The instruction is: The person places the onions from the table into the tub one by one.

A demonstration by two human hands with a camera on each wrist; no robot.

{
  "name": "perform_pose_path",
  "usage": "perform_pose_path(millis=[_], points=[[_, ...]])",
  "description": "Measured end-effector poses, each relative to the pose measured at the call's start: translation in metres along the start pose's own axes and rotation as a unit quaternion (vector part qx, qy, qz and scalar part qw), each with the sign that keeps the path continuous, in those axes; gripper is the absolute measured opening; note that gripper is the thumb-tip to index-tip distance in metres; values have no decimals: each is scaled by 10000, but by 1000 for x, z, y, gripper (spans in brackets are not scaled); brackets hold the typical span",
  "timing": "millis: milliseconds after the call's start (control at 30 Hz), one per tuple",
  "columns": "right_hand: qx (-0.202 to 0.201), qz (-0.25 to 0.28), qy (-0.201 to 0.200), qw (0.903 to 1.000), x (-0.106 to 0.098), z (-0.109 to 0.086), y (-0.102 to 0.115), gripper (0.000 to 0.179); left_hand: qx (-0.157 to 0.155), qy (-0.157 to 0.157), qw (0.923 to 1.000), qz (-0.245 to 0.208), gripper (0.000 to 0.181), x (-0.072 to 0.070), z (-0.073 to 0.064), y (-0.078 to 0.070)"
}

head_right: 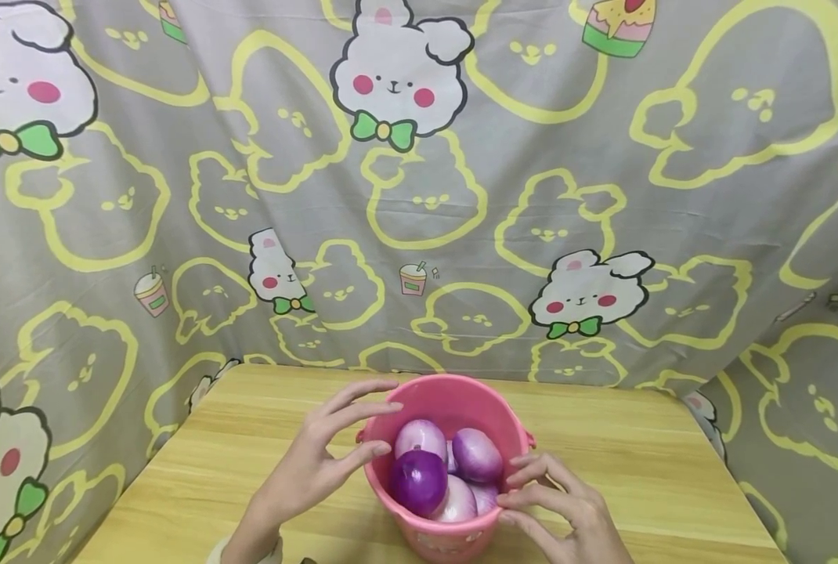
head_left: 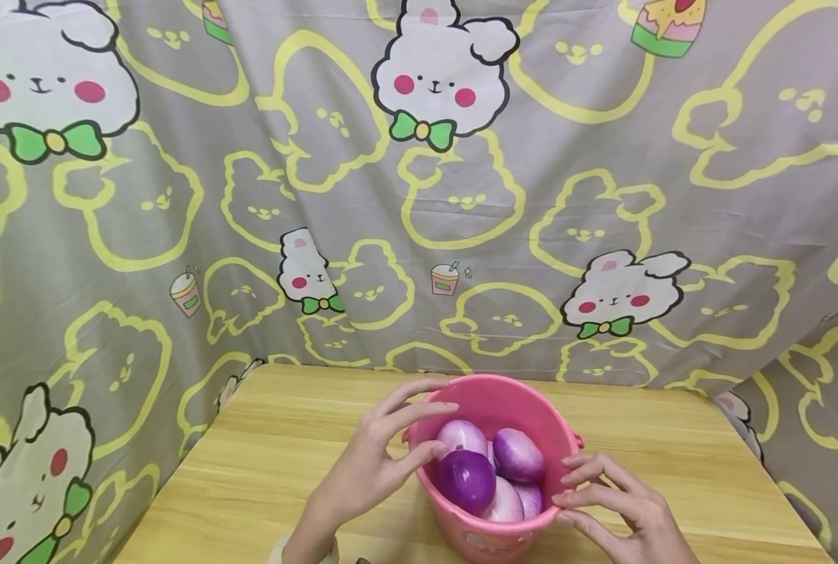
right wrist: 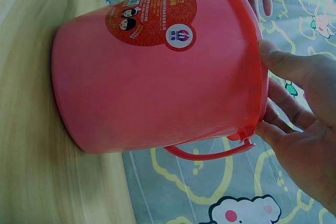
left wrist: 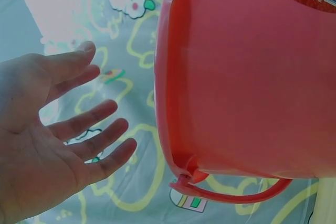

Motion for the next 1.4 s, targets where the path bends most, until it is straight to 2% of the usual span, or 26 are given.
perform_pose_path(millis=[167,267,533,833,1133,1300,1400], points=[[-298,220,-59,9993,0,2,-3,41,-13,-59,10000,53,36,-1,1,3],[-339,220,-65,9992,0,1,-4,35,-23,-61,10000,46,37,-3,0,5],[-243,140,-49,9996,0,1,-4,40,-381,-137,9991,130,40,-9,0,17],[-230,22,-1,9997,-1,3,-2,40,-515,-308,9977,306,34,-14,0,34],[-152,-61,56,9998,-3,6,2,46,-817,-468,9945,452,29,-15,-3,55],[-97,40,-310,9995,-3,9,8,50,-949,-507,9926,557,27,-16,-5,66],[-123,166,-679,9975,-6,12,5,42,-1032,-517,9914,616,26,-17,-7,73]])
Point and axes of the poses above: each hand's wrist, its own z-axis towards the middle knuckle, its own x-axis out of the palm, y = z × x, the point moved 1 cm from there along z, towards the middle knuckle, and after that the axes turned 3 degrees about -x, right-handed, at the moved point
